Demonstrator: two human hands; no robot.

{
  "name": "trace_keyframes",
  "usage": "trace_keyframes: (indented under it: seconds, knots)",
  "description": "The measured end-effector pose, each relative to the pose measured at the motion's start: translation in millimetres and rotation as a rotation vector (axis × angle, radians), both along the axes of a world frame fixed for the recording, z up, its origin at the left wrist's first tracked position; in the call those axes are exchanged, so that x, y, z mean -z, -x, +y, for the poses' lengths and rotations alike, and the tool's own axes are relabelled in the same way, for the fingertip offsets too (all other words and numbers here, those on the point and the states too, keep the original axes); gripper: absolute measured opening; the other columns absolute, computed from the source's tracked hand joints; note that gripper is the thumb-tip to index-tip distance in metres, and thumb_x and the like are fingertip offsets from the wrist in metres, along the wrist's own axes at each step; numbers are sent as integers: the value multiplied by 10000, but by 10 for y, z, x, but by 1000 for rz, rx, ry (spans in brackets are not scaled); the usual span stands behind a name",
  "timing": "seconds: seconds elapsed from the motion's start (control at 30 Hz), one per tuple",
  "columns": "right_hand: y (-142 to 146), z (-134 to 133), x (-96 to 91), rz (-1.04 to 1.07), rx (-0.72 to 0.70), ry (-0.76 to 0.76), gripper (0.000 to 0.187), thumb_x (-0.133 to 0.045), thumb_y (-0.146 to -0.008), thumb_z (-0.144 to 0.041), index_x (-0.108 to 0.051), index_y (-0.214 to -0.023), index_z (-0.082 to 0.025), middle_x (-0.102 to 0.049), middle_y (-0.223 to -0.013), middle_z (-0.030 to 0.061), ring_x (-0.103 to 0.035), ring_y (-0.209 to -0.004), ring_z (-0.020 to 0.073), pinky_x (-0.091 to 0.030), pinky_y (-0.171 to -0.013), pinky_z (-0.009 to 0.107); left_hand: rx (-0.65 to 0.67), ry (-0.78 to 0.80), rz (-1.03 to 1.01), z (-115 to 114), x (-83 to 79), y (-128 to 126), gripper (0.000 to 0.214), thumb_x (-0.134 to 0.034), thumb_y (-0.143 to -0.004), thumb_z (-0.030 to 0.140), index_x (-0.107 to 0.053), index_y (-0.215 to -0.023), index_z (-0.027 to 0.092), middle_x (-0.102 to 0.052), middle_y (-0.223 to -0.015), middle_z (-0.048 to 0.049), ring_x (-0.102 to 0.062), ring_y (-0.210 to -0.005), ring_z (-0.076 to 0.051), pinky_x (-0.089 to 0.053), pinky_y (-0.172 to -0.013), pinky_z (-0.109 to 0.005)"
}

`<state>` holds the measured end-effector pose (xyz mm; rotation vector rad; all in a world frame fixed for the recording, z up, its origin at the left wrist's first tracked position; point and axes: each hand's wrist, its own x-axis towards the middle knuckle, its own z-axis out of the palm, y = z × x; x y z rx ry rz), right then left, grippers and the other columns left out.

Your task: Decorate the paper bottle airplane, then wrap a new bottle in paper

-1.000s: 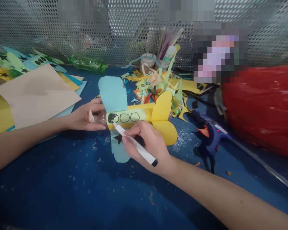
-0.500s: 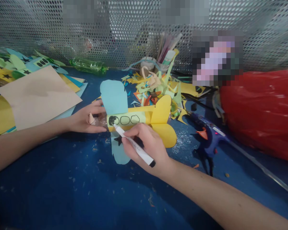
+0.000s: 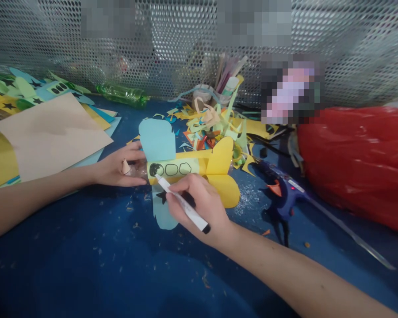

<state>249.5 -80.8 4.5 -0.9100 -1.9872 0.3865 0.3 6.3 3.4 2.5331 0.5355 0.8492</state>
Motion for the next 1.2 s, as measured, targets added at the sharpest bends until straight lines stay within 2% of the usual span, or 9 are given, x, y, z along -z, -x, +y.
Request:
trace_keyframes:
  seconds: [0.37, 0.63, 1.2]
  knots:
    - [0, -11, -30, -5, -7, 4, 98, -586, -847, -190, -512, -867, -251, -579, -692, 0, -591, -607, 162, -474, -548, 294, 0, 19, -7, -9, -5, -15, 526, -750, -754, 395, -576, -1211, 201, -555, -1120, -138, -571, -1040, -269, -511, -905, -450]
    - [13, -15, -29, 10, 19, 8, 108, -572, -834, -171, -503, -843, -254, -587, -683, 6, -597, -612, 174, -480, -541, 303, -4, 3, -20, 3, 14, -10, 514, -754, -751, 413, -577, -1189, 211, -555, -1149, -139, -580, -1040, -267, -519, -897, -447]
    - [4, 8, -16, 39, -23, -37, 149, -558, -833, -128, -487, -849, -258, -565, -674, 0, -598, -640, 178, -494, -565, 319, -13, 6, -30, -6, 16, -13, 481, -746, -757, 417, -590, -1158, 204, -554, -1166, -148, -581, -1053, -264, -518, -900, -450]
